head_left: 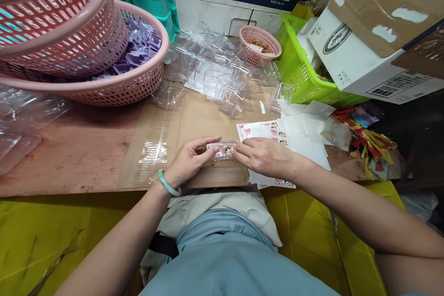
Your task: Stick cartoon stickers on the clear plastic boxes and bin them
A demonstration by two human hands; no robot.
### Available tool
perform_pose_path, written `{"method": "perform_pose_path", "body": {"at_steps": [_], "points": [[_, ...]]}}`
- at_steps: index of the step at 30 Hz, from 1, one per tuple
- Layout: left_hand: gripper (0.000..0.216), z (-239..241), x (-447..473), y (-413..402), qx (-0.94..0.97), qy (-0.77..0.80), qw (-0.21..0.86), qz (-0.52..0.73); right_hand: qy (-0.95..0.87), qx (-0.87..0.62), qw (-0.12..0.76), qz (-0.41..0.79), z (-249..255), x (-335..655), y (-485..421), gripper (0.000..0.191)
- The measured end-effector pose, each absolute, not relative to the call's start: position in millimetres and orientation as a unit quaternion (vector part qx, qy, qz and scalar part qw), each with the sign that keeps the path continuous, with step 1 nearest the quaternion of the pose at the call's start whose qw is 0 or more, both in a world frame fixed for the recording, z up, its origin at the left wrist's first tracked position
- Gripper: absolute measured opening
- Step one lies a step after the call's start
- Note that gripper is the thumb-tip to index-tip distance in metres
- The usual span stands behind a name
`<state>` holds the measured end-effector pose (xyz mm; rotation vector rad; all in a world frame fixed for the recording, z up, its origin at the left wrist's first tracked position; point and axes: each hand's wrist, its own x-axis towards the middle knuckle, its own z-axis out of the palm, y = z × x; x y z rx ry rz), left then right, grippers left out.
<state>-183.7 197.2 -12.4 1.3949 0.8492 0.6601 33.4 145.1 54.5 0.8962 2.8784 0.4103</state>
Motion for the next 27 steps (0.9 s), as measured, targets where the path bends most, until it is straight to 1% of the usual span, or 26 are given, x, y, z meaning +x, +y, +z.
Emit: {"method": "perform_pose_path", "body": {"at_steps": [8,11,14,17,19,21,23,24,27], "points": [[0.048,-12.3,-181.0,197.2,0.652,0.392,0.584,0.285,0.950,0.271,0.052,0.148,48.0,32.7,163.2,0.028],[0.048,-10.1,-180.6,196.3,0.659,0.393,0.574,0.288,0.951,0.282,0.036,0.122,47.9,33.2,166.3,0.030],[0.047,-9.4,-180.4,195.6,0.657,0.391,0.573,0.295,0.947,0.311,0.003,0.081,53.7,33.8,167.9,0.035],[0.046,-10.8,-180.8,195.3,0.653,0.391,0.576,0.299,0.916,0.392,-0.074,0.046,61.1,36.5,167.7,0.033],[0.045,-12.1,-181.5,195.5,0.645,0.391,0.584,0.298,0.891,0.432,-0.138,-0.014,61.0,40.3,165.2,0.029],[0.045,-13.1,-182.2,196.0,0.639,0.393,0.592,0.296,0.880,0.430,-0.179,-0.097,55.4,45.5,160.9,0.025],[0.046,-13.8,-182.7,196.7,0.635,0.390,0.600,0.290,0.877,0.411,-0.193,-0.153,47.0,50.6,156.4,0.022],[0.047,-14.0,-182.9,197.1,0.634,0.388,0.604,0.287,0.878,0.405,-0.194,-0.163,43.2,52.5,154.6,0.022],[0.048,-14.7,-183.2,197.9,0.633,0.384,0.612,0.279,0.893,0.390,-0.175,-0.138,37.4,54.0,152.9,0.022]]}}
